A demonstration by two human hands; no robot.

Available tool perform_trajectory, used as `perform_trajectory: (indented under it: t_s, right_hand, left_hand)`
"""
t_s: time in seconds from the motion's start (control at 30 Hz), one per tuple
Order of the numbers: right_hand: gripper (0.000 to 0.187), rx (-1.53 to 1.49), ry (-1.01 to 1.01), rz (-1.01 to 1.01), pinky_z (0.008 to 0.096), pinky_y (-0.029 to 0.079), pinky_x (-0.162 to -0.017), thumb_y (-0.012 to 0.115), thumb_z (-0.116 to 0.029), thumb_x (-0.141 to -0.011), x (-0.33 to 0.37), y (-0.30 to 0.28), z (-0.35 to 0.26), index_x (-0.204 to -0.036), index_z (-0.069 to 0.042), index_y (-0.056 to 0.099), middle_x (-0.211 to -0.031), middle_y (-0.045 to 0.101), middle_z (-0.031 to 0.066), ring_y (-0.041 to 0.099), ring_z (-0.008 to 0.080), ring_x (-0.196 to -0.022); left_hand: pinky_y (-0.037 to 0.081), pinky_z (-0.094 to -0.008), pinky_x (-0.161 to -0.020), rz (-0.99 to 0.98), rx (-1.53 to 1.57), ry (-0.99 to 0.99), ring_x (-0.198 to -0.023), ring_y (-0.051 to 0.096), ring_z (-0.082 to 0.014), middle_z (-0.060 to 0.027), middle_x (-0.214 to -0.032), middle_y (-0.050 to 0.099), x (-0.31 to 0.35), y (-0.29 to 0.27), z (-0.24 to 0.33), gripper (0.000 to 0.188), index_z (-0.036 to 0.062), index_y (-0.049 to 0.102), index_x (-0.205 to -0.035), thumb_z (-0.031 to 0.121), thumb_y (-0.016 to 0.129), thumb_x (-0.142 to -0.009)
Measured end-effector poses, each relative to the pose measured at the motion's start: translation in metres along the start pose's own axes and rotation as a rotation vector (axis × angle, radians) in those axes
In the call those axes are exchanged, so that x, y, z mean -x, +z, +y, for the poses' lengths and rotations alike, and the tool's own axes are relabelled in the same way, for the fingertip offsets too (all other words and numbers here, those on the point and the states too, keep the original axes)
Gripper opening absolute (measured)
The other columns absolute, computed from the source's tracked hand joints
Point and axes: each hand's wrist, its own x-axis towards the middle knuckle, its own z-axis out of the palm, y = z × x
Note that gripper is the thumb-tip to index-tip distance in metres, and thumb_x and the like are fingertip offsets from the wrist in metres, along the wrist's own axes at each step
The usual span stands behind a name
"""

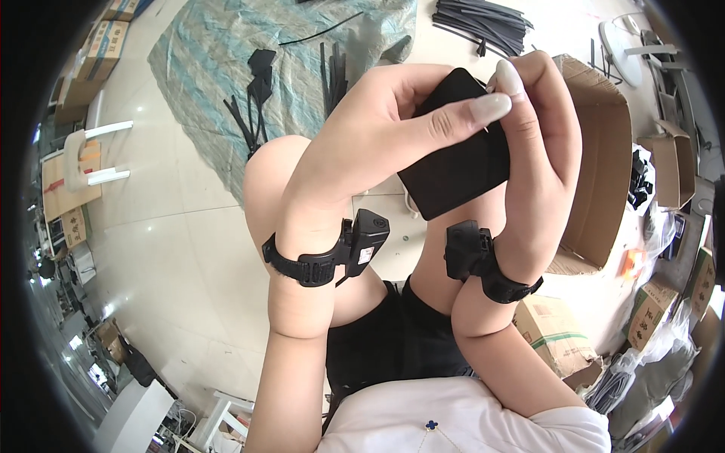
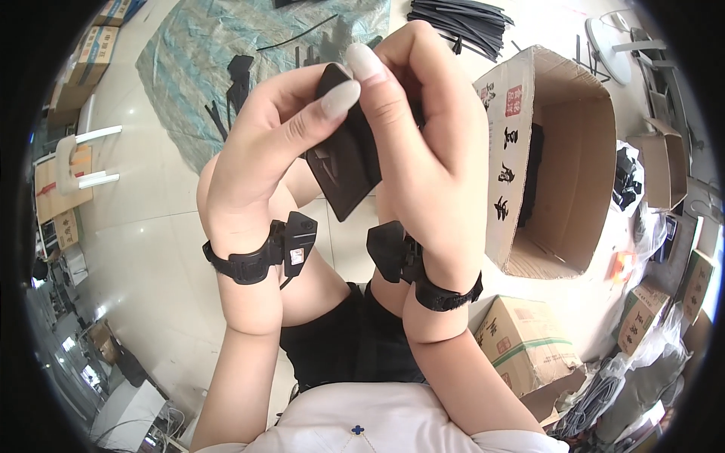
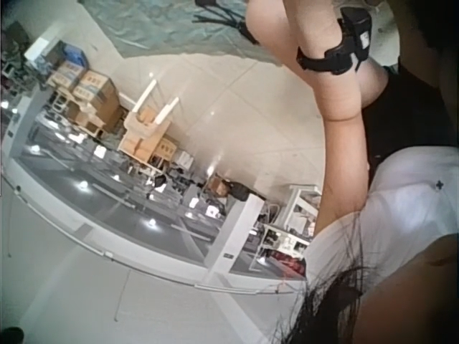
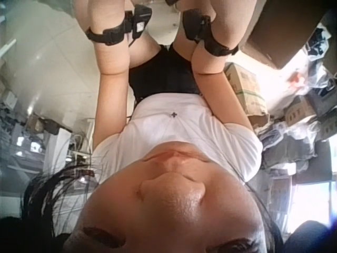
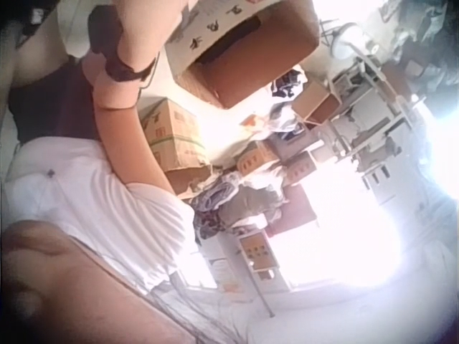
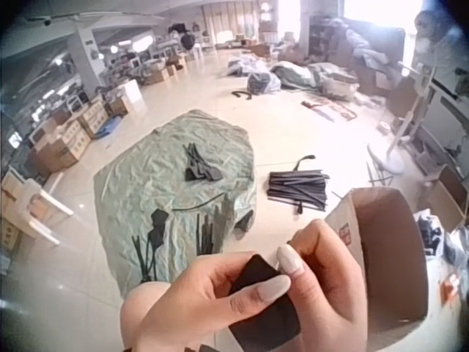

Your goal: The recorder is assembling black tags by threading black straps through the top openings of the tags.

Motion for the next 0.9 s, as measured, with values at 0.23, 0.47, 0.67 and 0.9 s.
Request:
perform_trajectory:
  t_s: [0.23, 0.47, 0.67, 0.9]
  right_hand:
    - [0.008, 0.101, -0.445, 0.100, 0.0245, 0.037, -0.075, 0.060, 0.000, -0.078, -0.009, 0.001, 0.000, -0.081, 0.002, 0.053, -0.087, 0.051, 0.0083, 0.049, 0.0146, -0.083]
    - [0.015, 0.355, -0.641, 0.029, 0.0329, 0.050, -0.073, 0.064, 0.003, -0.073, -0.002, -0.013, 0.004, -0.084, 0.005, 0.053, -0.086, 0.060, 0.0152, 0.058, 0.0222, -0.083]
    - [0.014, 0.398, -0.763, 0.049, 0.0291, 0.052, -0.065, 0.059, -0.004, -0.081, -0.005, -0.018, 0.002, -0.084, 0.005, 0.049, -0.085, 0.057, 0.0184, 0.060, 0.0223, -0.074]
    - [0.009, 0.085, -0.325, 0.177, 0.0194, 0.041, -0.071, 0.055, -0.008, -0.086, -0.004, -0.014, 0.005, -0.085, 0.001, 0.052, -0.095, 0.056, 0.0091, 0.050, 0.0087, -0.075]
  left_hand:
    - [0.046, -0.0176, -0.060, -0.094, -0.045, -0.035, -0.067, 0.056, -0.0038, -0.0012, -0.073, 0.063, 0.006, -0.007, 0.004, 0.021, -0.0018, 0.063, -0.092, 0.014, 0.068, -0.078]
    - [0.048, -0.0187, -0.061, 0.085, -0.136, 0.088, -0.068, 0.057, -0.0048, -0.0022, -0.075, 0.063, 0.009, 0.002, 0.004, 0.019, -0.0031, 0.062, -0.093, 0.010, 0.066, -0.079]
    - [0.048, -0.0189, -0.061, 0.119, -0.158, 0.144, -0.068, 0.056, -0.0047, -0.0020, -0.076, 0.063, 0.004, 0.008, -0.001, 0.018, -0.0025, 0.062, -0.094, 0.006, 0.065, -0.079]
    - [0.047, -0.0206, -0.064, 0.104, -0.289, 0.204, -0.072, 0.057, -0.0062, -0.0062, -0.078, 0.064, 0.005, 0.009, -0.009, 0.026, -0.0028, 0.059, -0.102, 0.001, 0.064, -0.077]
